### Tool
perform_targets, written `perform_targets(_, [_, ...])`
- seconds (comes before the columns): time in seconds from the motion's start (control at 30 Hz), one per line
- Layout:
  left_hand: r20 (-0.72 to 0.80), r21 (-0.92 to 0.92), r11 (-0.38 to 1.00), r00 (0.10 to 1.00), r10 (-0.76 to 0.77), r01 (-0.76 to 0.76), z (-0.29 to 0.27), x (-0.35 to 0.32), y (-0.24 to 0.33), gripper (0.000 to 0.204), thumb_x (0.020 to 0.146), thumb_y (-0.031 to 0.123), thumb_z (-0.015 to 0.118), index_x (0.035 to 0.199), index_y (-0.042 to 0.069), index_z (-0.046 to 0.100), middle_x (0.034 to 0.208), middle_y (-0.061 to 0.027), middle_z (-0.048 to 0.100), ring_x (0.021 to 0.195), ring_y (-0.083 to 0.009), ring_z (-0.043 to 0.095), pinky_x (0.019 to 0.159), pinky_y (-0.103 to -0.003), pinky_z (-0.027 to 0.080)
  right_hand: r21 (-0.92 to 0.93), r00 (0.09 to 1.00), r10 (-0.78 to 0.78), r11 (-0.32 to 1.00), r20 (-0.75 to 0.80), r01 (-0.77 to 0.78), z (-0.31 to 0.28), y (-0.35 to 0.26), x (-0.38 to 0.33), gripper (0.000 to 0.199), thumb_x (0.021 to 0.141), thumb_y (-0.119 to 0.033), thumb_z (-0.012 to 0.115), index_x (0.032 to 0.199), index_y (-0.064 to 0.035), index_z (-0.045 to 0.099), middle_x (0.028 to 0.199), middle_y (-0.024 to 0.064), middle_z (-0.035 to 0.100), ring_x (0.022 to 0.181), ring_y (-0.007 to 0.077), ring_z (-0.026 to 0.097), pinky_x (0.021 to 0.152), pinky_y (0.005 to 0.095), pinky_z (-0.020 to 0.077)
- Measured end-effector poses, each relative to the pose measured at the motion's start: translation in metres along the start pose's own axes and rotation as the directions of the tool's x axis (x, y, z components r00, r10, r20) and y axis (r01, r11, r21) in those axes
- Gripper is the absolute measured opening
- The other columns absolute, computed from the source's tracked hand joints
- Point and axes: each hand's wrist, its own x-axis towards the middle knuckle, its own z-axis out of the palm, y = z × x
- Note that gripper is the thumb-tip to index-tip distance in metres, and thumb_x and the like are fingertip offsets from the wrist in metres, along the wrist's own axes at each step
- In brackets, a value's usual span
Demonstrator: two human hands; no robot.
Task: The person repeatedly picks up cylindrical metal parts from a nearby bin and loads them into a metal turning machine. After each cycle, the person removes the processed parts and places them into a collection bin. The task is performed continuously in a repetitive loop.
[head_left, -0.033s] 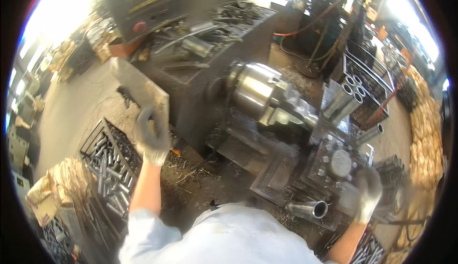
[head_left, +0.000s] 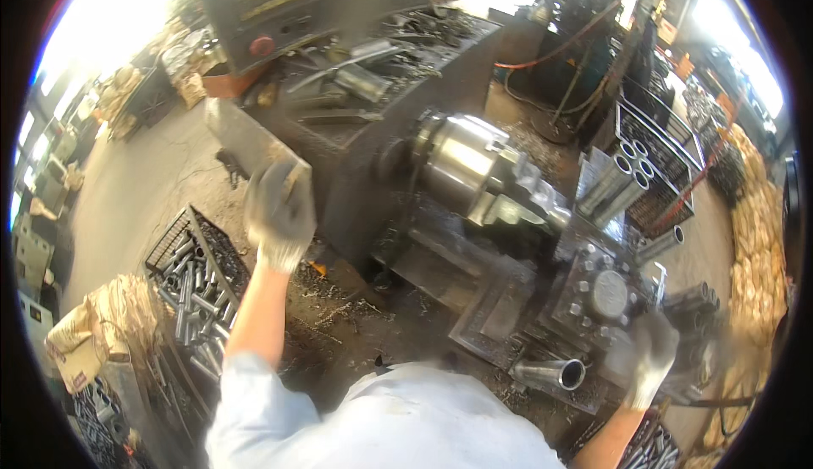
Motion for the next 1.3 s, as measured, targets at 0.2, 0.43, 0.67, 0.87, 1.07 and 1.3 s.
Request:
perform_targets(0.2, [0.437, 0.370, 0.927, 0.870, -0.228, 0.057, 0.093, 0.185, -0.021, 0.071, 0.107, 0.031, 0.052, 0.169, 0.010, 0.027, 0.112, -0.0291, 0.076, 0.104, -0.0444, 0.076, 0.096, -0.052, 0.059, -0.023, 0.993, 0.099, 0.995, -0.057, -0.100, -0.018, 0.031, -0.090, 0.046, 0.091, -0.008, 0.068, 0.134, 0.0075, 0.067, 0.108, 0.0139, 0.077, 0.097, 0.0176, 0.071, 0.088, 0.0316, 0.0567])
perform_targets(0.43, [0.342, 0.326, 0.945, 0.931, -0.131, 0.014, 0.102, 0.195, -0.013, 0.064, 0.104, 0.045, 0.059, 0.160, 0.017, 0.046, 0.139, -0.0237, 0.069, 0.117, -0.0433, 0.072, 0.099, -0.054, 0.056, -0.151, 0.986, 0.155, 0.975, -0.063, -0.163, -0.033, 0.035, -0.145, 0.041, 0.087, -0.005, 0.070, 0.127, 0.0065, 0.071, 0.107, 0.0149, 0.080, 0.095, 0.0182, 0.075, 0.088, 0.0307, 0.0583])
perform_targets(0.67, [0.333, -0.458, 0.888, 0.919, 0.213, -0.040, -0.038, -0.134, 0.111, 0.025, 0.097, 0.004, 0.070, 0.120, -0.005, 0.068, 0.104, -0.0168, 0.078, 0.093, -0.0265, 0.077, 0.080, -0.035, 0.061, 0.091, 0.951, 0.219, 0.966, 0.218, -0.243, -0.008, 0.056, -0.147, 0.056, 0.083, -0.001, 0.076, 0.137, 0.0059, 0.064, 0.110, 0.0154, 0.080, 0.098, 0.0180, 0.076, 0.089, 0.0313, 0.0614])
perform_targets(0.87, [0.599, 0.675, 0.300, -0.264, -0.756, 0.674, -0.175, -0.439, 0.075, 0.045, 0.093, 0.041, 0.069, 0.121, 0.007, 0.077, 0.118, -0.0188, 0.078, 0.115, -0.0375, 0.073, 0.099, -0.044, 0.056, 0.001, 0.873, -0.047, 0.999, 0.486, 0.054, 0.034, 0.082, -0.117, 0.052, 0.081, -0.008, 0.082, 0.131, -0.0041, 0.069, 0.108, 0.0073, 0.079, 0.093, 0.0137, 0.073, 0.085, 0.0328, 0.0595])
perform_targets(1.07, [0.111, 0.855, -0.217, -0.576, -0.810, 0.471, -0.388, -0.645, 0.050, 0.054, 0.087, 0.043, 0.067, 0.125, 0.005, 0.076, 0.130, -0.0237, 0.074, 0.124, -0.0397, 0.070, 0.104, -0.046, 0.054, 0.149, 0.796, -0.203, 0.978, 0.570, 0.143, 0.069, 0.074, -0.124, 0.027, 0.085, -0.003, 0.085, 0.109, -0.0005, 0.076, 0.098, 0.0093, 0.079, 0.085, 0.0171, 0.076, 0.079, 0.0317, 0.0617])
perform_targets(1.3, [0.073, 0.472, -0.514, -0.613, -0.787, 0.716, -0.478, -0.675, 0.133, 0.053, 0.088, 0.045, 0.067, 0.121, 0.004, 0.077, 0.124, -0.0218, 0.077, 0.122, -0.0369, 0.071, 0.103, -0.044, 0.054, 0.450, 0.540, -0.491, 0.866, 0.684, 0.218, 0.132, -0.027, -0.223, 0.055, 0.078, 0.009, 0.082, 0.131, 0.0008, 0.066, 0.120, 0.0120, 0.072, 0.106, 0.0194, 0.071, 0.095, 0.0315, 0.0576])
